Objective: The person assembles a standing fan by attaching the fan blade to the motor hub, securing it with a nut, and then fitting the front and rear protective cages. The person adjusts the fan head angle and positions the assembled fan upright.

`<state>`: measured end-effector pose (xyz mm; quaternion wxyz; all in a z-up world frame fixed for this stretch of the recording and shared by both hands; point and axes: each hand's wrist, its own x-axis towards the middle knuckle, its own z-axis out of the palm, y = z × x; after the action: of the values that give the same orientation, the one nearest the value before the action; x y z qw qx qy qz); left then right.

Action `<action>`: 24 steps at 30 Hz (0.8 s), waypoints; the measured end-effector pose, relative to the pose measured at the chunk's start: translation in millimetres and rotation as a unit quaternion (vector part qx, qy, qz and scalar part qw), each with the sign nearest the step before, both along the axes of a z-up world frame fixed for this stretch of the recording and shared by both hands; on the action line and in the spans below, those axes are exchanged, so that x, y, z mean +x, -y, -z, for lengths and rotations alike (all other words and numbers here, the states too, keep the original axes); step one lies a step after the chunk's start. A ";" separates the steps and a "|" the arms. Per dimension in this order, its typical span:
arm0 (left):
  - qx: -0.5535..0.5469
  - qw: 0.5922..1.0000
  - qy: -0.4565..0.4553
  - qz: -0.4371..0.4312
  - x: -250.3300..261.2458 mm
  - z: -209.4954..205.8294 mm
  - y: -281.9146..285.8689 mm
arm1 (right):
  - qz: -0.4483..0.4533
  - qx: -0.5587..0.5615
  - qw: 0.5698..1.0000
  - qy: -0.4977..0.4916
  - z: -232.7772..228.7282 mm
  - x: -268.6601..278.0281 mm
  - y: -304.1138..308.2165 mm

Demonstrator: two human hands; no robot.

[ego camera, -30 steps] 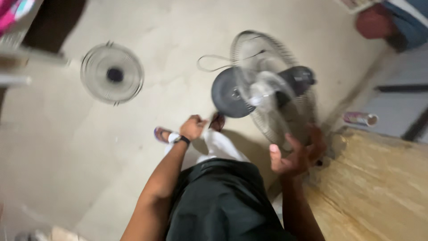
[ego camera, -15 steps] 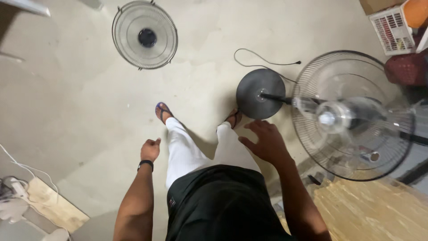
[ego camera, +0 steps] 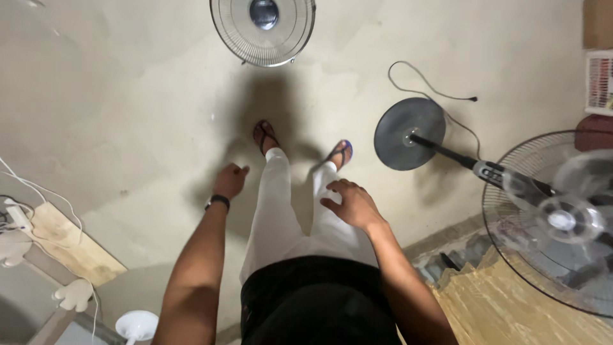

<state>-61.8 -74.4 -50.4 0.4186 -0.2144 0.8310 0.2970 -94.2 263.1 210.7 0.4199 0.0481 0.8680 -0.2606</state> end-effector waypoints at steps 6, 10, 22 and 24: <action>-0.010 0.999 0.004 0.034 -51.0 51.3 18.4 | 0.047 -0.043 0.997 -0.036 103.8 -25.2 16.1; -0.012 0.999 0.017 0.050 -83.7 100.3 6.3 | 0.141 -0.071 0.987 -0.027 199.0 -34.5 11.6; -0.001 0.985 -0.091 0.144 -177.5 299.5 -62.1 | 0.253 -0.053 0.961 0.099 406.3 -29.1 -3.6; -0.027 0.966 -0.167 0.198 -188.3 340.3 -68.8 | 0.268 -0.050 0.954 0.124 428.5 -26.4 -7.7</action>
<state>-250.1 -5.6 -390.7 0.3180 -0.0046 0.9229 0.2173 -120.5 270.8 -217.8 0.4406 0.2899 0.7504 -0.3985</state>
